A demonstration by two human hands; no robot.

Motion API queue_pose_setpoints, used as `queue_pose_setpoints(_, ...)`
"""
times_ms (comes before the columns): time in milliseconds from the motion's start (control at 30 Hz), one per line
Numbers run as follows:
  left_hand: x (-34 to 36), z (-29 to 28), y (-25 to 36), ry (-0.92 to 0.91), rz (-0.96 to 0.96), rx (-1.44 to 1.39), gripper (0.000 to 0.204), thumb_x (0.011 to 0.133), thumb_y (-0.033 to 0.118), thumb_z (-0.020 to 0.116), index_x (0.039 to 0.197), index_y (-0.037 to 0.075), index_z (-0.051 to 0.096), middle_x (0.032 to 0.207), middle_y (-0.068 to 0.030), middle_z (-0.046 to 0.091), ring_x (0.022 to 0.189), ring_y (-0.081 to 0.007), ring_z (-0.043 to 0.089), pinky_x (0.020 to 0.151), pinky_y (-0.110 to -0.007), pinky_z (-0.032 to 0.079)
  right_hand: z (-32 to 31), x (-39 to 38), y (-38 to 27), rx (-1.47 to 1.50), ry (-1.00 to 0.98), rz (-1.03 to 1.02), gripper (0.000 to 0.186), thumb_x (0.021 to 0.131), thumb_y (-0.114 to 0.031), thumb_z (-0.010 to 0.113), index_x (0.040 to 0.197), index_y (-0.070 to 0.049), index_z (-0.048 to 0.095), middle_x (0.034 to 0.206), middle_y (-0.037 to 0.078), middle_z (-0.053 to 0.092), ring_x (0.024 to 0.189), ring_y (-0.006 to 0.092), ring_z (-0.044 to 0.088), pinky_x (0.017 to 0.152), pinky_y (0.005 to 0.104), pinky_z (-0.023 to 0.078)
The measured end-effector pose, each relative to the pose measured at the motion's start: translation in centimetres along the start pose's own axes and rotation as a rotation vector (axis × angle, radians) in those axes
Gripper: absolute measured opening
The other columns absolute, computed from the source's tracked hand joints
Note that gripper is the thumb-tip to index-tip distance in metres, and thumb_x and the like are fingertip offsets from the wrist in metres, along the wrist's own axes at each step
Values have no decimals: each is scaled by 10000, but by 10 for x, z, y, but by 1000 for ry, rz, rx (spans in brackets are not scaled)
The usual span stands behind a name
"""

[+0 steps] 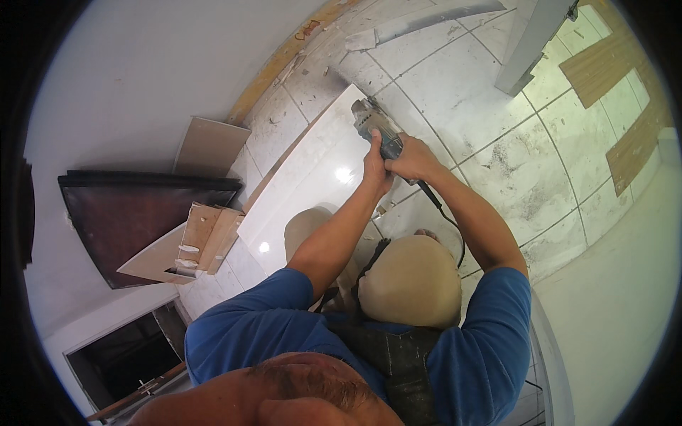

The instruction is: The person uses an angle grinder to cut a white ceramic tile placed on the floor. They hold the tile with one hand and guide the grinder along a marked line with the other, then lift the cut piece.

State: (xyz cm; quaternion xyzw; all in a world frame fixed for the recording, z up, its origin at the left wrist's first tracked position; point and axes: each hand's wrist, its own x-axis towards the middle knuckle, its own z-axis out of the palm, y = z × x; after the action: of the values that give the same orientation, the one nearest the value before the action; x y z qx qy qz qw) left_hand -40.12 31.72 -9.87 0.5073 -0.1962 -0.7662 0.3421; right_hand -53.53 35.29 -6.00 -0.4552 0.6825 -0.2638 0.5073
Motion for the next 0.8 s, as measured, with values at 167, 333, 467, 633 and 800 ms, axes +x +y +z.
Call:
queue_pose_setpoints(167, -2, 0, -2, 21, -2, 22, 639, 951, 609, 688, 1208, 26, 639, 1039, -58, 702, 888, -173, 672, 745, -319, 522, 2, 0, 5, 5, 6, -10, 557, 677, -257, 786, 1143, 26, 675, 1005, 218, 744, 924, 340, 723, 866, 398, 560)
queue_pose_setpoints(333, 1, 1, -1, 29, -18, 17, 632, 944, 612, 695, 1200, 37, 642, 1013, -48, 702, 850, -163, 669, 701, -310, 510, 1, 3, 5, 11, -14, -1, 567, 681, -272, 785, 1150, 27, 673, 1009, 219, 744, 930, 338, 724, 862, 396, 560)
queue_pose_setpoints(467, 3, -3, 3, 13, -25, 37, 620, 938, 627, 693, 1158, 49, 652, 970, -42, 701, 806, -160, 663, 650, -304, 489, 1, 5, 1, -7, -13, 4, 575, 685, -290, 782, 1153, 27, 674, 1014, 222, 746, 934, 339, 727, 858, 395, 561)
queue_pose_setpoints(633, 9, -5, 4, 50, -33, 70, 600, 939, 648, 674, 1088, 67, 662, 899, -32, 691, 743, -160, 646, 588, -308, 458, 3, 12, -1, -24, -25, 4, 581, 682, -300, 784, 1151, 26, 673, 1005, 220, 748, 913, 338, 730, 840, 394, 567)
queue_pose_setpoints(800, 12, -8, 7, 12, -53, 104, 647, 938, 689, 639, 1186, 92, 638, 1001, -40, 703, 901, -184, 661, 762, -347, 495, 6, 17, 3, -14, -10, 0, 574, 682, -298, 787, 1142, 25, 674, 986, 208, 750, 891, 323, 732, 822, 386, 571)
